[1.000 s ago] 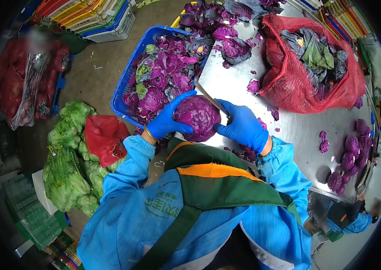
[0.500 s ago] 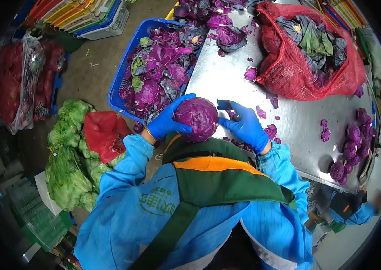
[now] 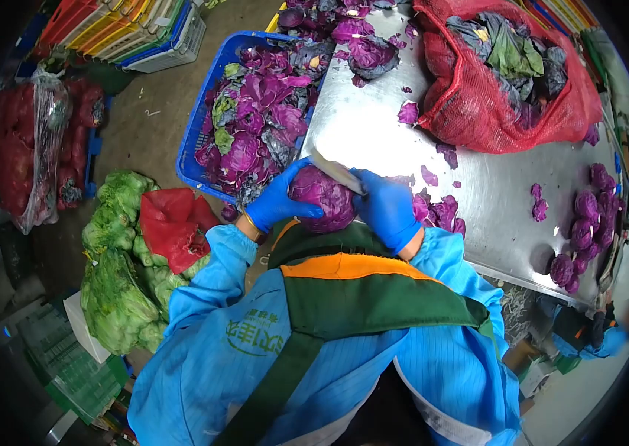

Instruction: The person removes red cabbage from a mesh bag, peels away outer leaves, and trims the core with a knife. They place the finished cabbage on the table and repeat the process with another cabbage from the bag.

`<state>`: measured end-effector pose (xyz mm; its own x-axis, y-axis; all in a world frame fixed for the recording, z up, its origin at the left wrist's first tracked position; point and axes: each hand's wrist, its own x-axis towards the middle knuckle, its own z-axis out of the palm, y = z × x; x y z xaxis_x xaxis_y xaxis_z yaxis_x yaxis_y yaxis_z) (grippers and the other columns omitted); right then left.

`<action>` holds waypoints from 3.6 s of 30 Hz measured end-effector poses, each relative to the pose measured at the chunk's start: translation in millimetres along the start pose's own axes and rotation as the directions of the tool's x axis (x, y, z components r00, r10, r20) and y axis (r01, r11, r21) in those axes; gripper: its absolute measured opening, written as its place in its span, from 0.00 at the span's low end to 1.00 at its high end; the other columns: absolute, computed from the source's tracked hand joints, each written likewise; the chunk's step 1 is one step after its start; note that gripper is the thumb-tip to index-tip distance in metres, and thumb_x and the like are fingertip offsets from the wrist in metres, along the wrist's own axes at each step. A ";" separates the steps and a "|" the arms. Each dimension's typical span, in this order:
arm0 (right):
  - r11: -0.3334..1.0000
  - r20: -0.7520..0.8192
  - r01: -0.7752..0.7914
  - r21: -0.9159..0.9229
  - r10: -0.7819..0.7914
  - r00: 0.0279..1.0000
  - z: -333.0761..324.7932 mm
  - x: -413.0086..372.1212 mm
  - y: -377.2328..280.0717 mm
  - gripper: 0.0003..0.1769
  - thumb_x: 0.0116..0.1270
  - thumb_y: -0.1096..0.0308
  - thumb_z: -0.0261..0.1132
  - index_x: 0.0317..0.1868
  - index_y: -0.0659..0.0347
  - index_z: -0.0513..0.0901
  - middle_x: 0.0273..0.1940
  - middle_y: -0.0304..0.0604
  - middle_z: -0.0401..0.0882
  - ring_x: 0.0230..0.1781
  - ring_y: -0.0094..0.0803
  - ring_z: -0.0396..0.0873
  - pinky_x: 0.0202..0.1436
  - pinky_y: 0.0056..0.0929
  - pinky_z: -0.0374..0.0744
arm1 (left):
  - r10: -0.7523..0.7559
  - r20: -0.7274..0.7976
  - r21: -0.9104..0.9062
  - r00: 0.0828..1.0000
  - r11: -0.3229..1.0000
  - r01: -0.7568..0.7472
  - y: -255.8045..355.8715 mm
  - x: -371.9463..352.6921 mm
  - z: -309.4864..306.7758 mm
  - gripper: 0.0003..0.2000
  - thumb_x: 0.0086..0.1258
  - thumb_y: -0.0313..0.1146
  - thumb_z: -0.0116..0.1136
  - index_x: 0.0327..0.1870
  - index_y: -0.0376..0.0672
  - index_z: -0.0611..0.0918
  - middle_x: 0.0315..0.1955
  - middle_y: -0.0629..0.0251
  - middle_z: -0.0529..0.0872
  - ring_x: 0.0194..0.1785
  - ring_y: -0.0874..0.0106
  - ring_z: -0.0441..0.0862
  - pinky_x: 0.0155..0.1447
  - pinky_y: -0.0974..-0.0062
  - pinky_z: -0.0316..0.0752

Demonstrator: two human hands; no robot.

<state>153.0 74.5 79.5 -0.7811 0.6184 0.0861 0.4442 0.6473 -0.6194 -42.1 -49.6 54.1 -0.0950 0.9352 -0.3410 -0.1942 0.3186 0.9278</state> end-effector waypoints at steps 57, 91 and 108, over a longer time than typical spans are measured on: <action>0.748 0.079 -0.421 0.514 0.447 0.891 -33.6 12.7 42.3 0.07 0.56 0.74 0.66 0.34 0.67 0.80 0.32 0.45 0.85 0.39 0.31 0.86 0.37 0.27 0.82 | 0.499 -0.363 0.177 0.787 0.866 -0.467 -7.5 -13.1 5.4 0.55 0.40 0.41 0.82 0.73 0.46 0.59 0.68 0.59 0.66 0.70 0.60 0.66 0.73 0.60 0.62; 0.784 0.061 -0.357 0.508 0.381 0.923 73.4 29.7 87.0 0.12 0.53 0.67 0.73 0.35 0.65 0.83 0.27 0.48 0.83 0.27 0.34 0.81 0.34 0.33 0.78 | 0.368 -0.556 0.426 0.745 0.896 -0.125 -29.6 32.9 31.9 0.61 0.46 0.42 0.79 0.77 0.50 0.43 0.72 0.55 0.56 0.74 0.52 0.55 0.75 0.54 0.55; 0.900 -0.168 -0.155 0.408 0.241 0.956 -2.1 20.0 58.6 0.40 0.63 0.72 0.66 0.74 0.53 0.59 0.56 0.58 0.76 0.54 0.49 0.78 0.54 0.38 0.76 | 0.301 -0.373 0.706 0.878 0.705 0.059 6.4 90.2 -33.3 0.61 0.34 0.55 0.81 0.71 0.35 0.59 0.63 0.46 0.68 0.67 0.53 0.66 0.70 0.59 0.64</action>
<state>164.3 125.7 46.6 -0.5660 0.8219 0.0645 0.3418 0.3052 -0.8888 -84.5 31.7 24.2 -0.5063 0.8589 -0.0766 0.5472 0.3887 0.7413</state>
